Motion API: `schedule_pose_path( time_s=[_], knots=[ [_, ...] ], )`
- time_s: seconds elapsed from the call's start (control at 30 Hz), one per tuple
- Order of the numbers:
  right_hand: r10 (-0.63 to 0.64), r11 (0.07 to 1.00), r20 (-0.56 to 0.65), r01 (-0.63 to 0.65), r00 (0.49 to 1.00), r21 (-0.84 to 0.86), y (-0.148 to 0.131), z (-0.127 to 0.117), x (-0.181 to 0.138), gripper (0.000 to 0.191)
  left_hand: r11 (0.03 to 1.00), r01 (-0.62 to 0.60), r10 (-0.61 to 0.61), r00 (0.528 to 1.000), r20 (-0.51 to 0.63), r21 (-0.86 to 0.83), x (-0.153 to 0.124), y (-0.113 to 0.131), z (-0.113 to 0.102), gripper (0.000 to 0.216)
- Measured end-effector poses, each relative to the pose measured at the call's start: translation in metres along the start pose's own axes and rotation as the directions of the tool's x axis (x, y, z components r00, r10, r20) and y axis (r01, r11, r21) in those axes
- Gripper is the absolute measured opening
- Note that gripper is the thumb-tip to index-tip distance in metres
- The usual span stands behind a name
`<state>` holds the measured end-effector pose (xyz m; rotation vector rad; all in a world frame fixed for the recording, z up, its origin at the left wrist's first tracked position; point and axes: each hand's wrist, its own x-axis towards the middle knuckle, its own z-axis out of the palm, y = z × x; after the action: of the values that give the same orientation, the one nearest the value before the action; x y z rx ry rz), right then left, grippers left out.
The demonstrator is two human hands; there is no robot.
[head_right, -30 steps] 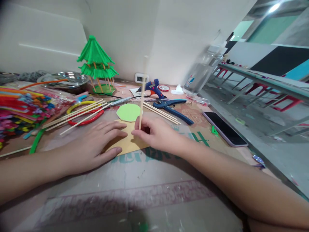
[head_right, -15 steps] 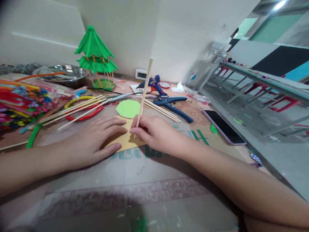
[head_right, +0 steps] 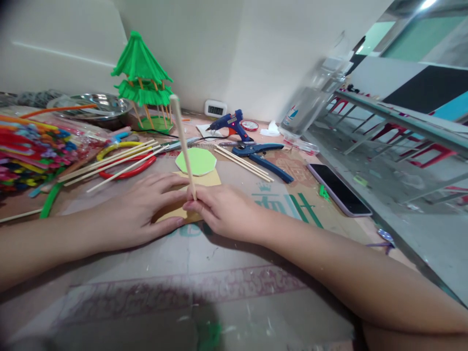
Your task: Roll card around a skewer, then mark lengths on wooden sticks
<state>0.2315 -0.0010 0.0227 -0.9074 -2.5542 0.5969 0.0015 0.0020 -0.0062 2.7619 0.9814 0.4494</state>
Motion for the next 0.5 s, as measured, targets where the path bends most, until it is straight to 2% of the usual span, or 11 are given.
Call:
schedule_pose_path(
  time_s=[0.23,0.37,0.43,0.5],
  knots=[
    [-0.033,0.993,-0.009,0.032,0.999,-0.11,0.01,0.002,0.0,0.022,1.0,0.004,-0.004,1.0,0.005,-0.003,0.0,0.0,-0.001,0.047],
    [0.047,0.965,-0.078,-0.066,0.996,-0.252,0.023,-0.004,0.004,0.022,1.0,0.027,-0.027,1.0,0.01,-0.004,0.002,0.002,-0.004,0.044],
    [0.049,0.969,-0.107,-0.073,0.993,-0.237,0.024,-0.005,0.004,0.022,0.999,0.033,-0.033,0.999,0.012,0.006,0.002,0.002,-0.004,0.044],
    [0.002,0.985,-0.054,-0.011,0.999,-0.171,0.02,-0.004,0.004,0.023,1.0,0.015,-0.015,1.0,0.011,0.009,0.002,0.002,-0.003,0.044]
  ],
)
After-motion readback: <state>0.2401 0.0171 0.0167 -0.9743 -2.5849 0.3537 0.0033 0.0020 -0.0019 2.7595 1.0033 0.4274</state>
